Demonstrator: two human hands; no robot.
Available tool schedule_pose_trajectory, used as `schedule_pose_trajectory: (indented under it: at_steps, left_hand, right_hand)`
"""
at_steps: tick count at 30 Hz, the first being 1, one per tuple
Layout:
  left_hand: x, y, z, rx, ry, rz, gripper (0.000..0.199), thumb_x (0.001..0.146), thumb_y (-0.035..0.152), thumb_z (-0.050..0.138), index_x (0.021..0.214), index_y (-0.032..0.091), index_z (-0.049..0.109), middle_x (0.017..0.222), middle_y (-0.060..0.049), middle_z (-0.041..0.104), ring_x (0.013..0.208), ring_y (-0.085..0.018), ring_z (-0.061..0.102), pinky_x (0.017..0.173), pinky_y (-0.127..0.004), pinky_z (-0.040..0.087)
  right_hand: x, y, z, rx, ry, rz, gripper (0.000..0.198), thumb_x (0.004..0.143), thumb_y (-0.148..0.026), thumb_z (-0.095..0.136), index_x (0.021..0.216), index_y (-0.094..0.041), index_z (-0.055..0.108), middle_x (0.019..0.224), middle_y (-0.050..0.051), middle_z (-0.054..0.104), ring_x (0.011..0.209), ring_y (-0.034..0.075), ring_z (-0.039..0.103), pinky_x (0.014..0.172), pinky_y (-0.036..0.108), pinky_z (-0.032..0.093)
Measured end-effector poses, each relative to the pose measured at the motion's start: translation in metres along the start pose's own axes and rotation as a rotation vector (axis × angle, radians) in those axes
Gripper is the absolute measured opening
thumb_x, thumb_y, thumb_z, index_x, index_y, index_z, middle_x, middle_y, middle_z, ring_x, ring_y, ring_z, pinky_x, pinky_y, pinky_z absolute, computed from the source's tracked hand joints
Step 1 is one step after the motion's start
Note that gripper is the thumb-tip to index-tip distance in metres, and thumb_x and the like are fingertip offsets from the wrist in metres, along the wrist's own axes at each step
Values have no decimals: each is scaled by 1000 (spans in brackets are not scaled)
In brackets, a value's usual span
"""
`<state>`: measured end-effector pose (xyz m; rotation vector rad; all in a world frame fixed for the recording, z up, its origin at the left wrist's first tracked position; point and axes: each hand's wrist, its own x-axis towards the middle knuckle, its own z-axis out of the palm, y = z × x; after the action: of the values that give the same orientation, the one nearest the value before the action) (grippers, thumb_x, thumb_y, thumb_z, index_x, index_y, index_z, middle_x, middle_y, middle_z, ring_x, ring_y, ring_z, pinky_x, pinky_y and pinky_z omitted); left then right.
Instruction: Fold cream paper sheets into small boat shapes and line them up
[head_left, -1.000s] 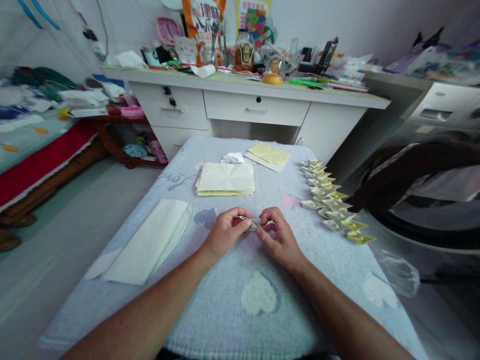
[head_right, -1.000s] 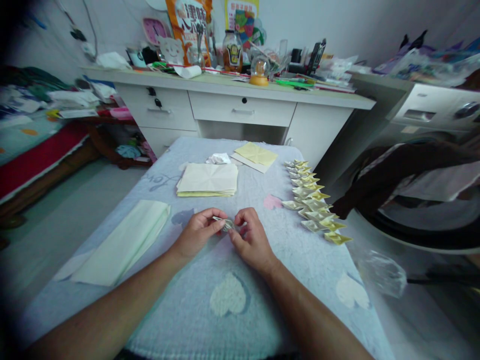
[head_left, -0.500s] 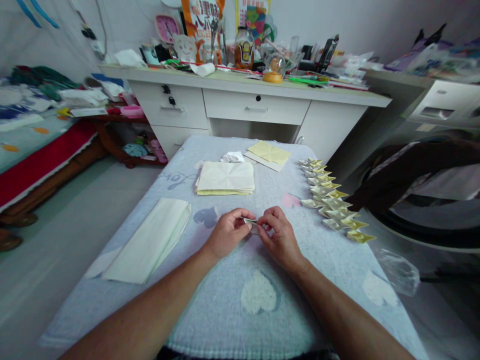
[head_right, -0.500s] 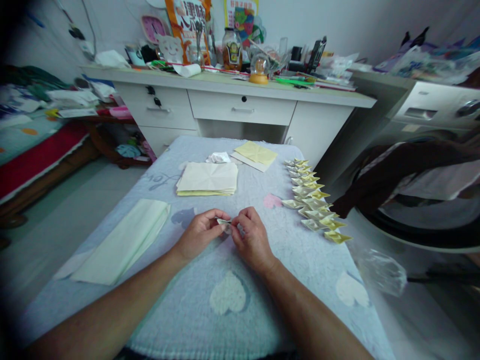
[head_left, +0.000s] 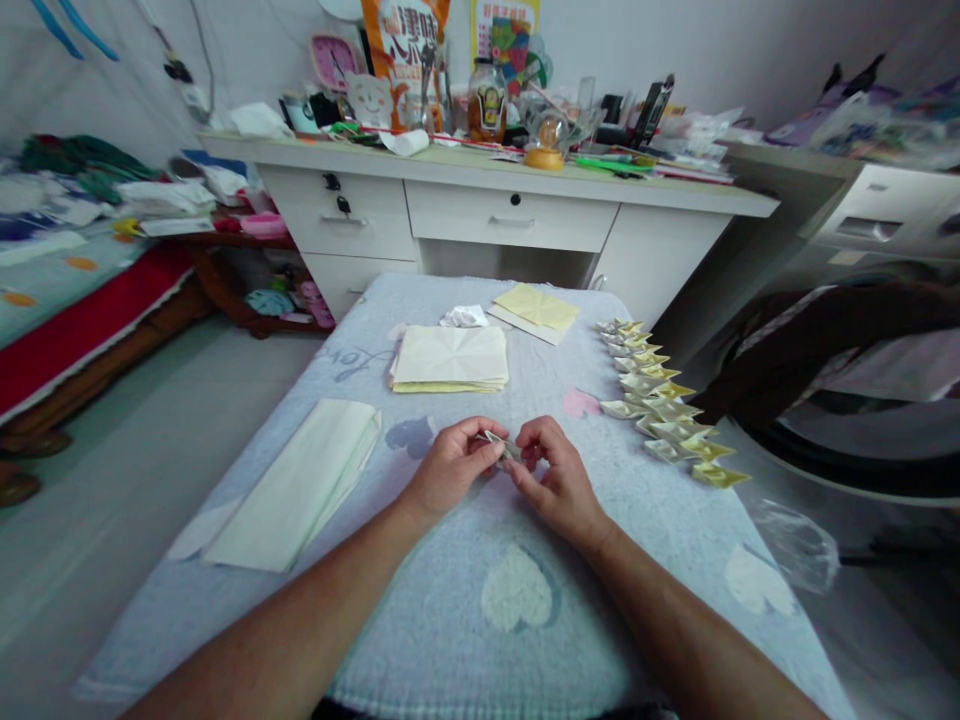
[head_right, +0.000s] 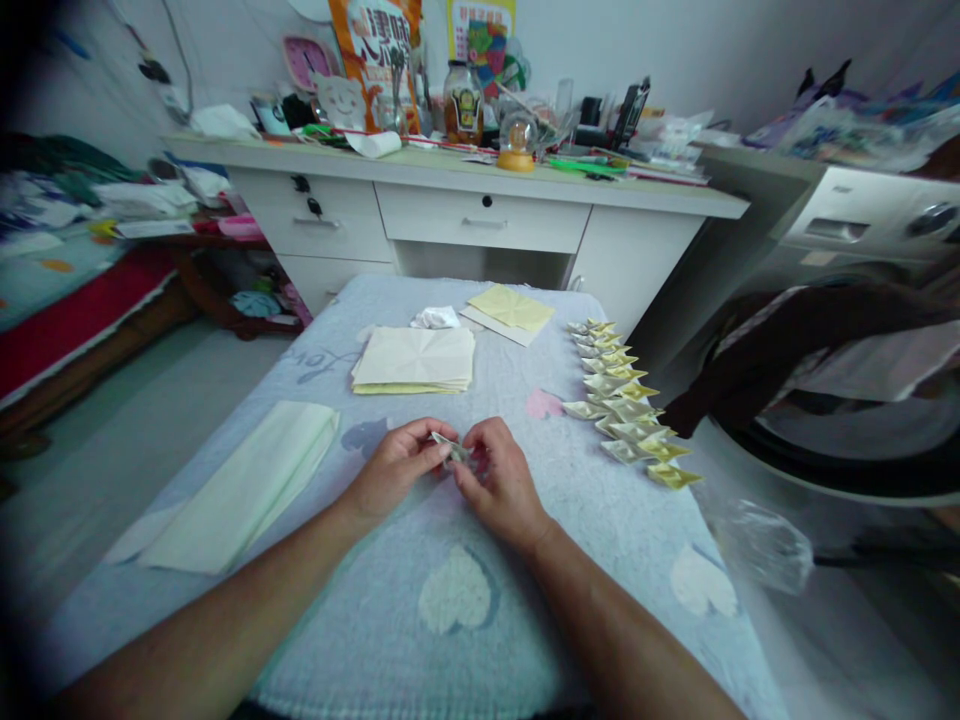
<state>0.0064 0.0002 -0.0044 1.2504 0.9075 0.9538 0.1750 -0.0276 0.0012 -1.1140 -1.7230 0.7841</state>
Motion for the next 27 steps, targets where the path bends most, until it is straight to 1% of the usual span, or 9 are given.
schedule_pose_trajectory:
  at_steps: [2, 4, 6, 9, 13, 17, 22, 27]
  left_hand:
    - [0, -1, -1, -3, -12, 4, 24, 80, 33, 66, 96, 15, 64, 70, 1, 61, 61, -11, 53, 61, -23, 41]
    - [0, -2, -2, 1, -17, 11, 23, 80, 32, 65, 96, 15, 64, 68, 1, 59, 61, -11, 52, 60, -23, 40]
    - [0, -3, -2, 15, -21, 19, 23, 80, 32, 65, 96, 15, 64, 68, 2, 59, 61, -11, 52, 60, -23, 40]
    - [0, -2, -2, 32, -29, 24, 23, 80, 32, 65, 96, 15, 63, 71, 1, 59, 63, -10, 52, 61, -23, 40]
    - [0, 1, 0, -47, -67, -1, 26, 78, 30, 68, 97, 14, 61, 77, -1, 61, 69, -11, 55, 66, -23, 43]
    - [1, -1, 3, -146, -96, -7, 29, 74, 28, 73, 96, 14, 60, 85, -3, 63, 76, -13, 58, 72, -25, 45]
    - [2, -4, 1, -103, -77, -18, 28, 75, 26, 71, 98, 14, 60, 84, -2, 63, 76, -12, 58, 71, -24, 45]
    - [2, -4, 1, -90, -90, -15, 26, 75, 25, 70, 97, 14, 59, 86, -2, 62, 75, -12, 58, 69, -24, 46]
  right_hand:
    - [0, 1, -1, 137, 7, 76, 14, 83, -25, 60, 94, -22, 52, 86, 1, 53, 73, 14, 50, 66, 27, 41]
    - [1, 3, -2, 229, 3, 146, 13, 86, -27, 56, 96, -22, 52, 82, 0, 53, 71, 14, 50, 63, 25, 41]
    - [2, 6, -1, 248, -13, 198, 11, 85, -28, 56, 94, -22, 53, 76, -2, 53, 66, 13, 49, 60, 24, 40]
    - [3, 8, 1, 194, -34, 242, 9, 83, -28, 59, 86, -20, 56, 67, -3, 52, 59, 11, 46, 55, 23, 37]
    - [4, 7, 4, 99, -12, 235, 5, 80, -22, 59, 76, -19, 59, 59, -4, 51, 52, 10, 43, 50, 22, 33]
    - [3, 7, 3, -9, 21, 199, 7, 78, -16, 55, 73, -19, 59, 58, -4, 50, 52, 10, 44, 50, 22, 32]
    - [3, 7, 2, 27, -23, 208, 9, 82, -22, 56, 75, -19, 60, 58, -4, 49, 52, 9, 44, 49, 21, 33]
    - [3, 5, 3, -3, -44, 253, 3, 77, -19, 56, 76, -18, 58, 58, -5, 50, 52, 9, 43, 48, 20, 33]
